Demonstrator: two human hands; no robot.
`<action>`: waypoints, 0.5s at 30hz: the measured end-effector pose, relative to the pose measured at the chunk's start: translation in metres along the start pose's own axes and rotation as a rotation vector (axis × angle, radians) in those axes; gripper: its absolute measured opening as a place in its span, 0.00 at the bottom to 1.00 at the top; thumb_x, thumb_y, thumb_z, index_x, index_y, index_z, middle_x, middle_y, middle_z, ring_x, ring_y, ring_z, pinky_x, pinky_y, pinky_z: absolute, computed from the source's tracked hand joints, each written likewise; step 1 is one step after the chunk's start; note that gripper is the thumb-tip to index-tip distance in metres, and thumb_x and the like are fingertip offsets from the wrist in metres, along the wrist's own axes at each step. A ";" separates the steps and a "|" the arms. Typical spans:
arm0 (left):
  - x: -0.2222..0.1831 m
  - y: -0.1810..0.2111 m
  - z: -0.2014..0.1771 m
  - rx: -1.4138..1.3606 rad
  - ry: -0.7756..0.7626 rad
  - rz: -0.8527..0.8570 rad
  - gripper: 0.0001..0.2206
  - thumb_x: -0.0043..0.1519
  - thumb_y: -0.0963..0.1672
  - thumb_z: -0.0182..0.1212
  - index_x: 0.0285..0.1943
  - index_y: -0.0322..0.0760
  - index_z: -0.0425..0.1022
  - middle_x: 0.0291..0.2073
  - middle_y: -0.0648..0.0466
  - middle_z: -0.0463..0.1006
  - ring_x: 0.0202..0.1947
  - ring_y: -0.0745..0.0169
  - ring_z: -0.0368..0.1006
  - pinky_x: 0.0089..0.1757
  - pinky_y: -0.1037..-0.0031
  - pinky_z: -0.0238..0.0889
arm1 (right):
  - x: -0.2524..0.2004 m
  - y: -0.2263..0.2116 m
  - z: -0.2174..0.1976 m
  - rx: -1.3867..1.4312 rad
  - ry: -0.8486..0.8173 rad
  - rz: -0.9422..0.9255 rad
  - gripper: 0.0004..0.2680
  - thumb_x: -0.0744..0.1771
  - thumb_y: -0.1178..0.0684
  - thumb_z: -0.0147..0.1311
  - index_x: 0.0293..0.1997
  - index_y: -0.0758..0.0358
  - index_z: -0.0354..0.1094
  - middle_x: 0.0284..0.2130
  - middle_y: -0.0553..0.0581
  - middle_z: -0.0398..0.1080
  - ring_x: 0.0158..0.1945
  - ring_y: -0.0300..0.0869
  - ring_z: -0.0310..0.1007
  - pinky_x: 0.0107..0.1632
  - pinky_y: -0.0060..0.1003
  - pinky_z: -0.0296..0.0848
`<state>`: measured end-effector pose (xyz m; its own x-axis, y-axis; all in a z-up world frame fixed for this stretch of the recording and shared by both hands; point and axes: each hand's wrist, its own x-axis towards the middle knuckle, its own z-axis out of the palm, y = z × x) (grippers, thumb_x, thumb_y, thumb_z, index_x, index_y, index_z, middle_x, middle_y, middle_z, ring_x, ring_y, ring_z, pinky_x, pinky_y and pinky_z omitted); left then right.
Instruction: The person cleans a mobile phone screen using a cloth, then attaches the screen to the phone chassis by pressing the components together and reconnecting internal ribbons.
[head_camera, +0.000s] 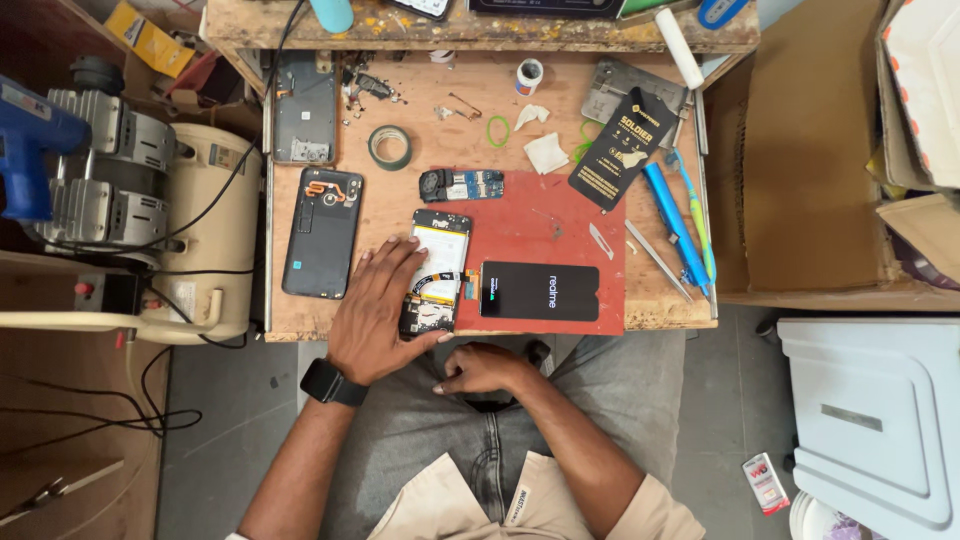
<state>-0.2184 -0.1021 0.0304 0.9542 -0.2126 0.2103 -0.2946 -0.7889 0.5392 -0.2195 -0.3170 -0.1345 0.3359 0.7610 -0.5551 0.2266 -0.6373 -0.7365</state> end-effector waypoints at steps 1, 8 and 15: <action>-0.001 0.001 0.000 -0.005 -0.005 -0.005 0.44 0.50 0.60 0.68 0.72 0.36 0.60 0.70 0.43 0.62 0.74 0.40 0.52 0.69 0.49 0.42 | 0.000 -0.001 0.001 0.003 0.008 -0.014 0.19 0.64 0.34 0.61 0.24 0.64 0.70 0.17 0.54 0.69 0.24 0.42 0.68 0.30 0.44 0.65; -0.001 0.000 0.002 0.022 0.006 0.007 0.37 0.52 0.58 0.67 0.67 0.36 0.66 0.70 0.44 0.63 0.73 0.40 0.53 0.69 0.49 0.43 | 0.001 -0.003 0.000 -0.002 -0.006 -0.010 0.19 0.63 0.34 0.61 0.29 0.64 0.73 0.21 0.55 0.72 0.26 0.42 0.71 0.33 0.43 0.68; 0.016 -0.001 -0.001 0.009 0.141 -0.014 0.11 0.64 0.43 0.59 0.54 0.36 0.78 0.56 0.50 0.78 0.59 0.49 0.70 0.59 0.58 0.61 | 0.003 -0.001 -0.001 0.005 0.000 -0.035 0.19 0.63 0.34 0.61 0.31 0.64 0.74 0.23 0.56 0.73 0.28 0.44 0.72 0.35 0.43 0.69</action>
<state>-0.2033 -0.1039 0.0336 0.9413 -0.1195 0.3157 -0.2807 -0.7965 0.5355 -0.2176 -0.3141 -0.1348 0.3279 0.7829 -0.5287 0.2336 -0.6094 -0.7576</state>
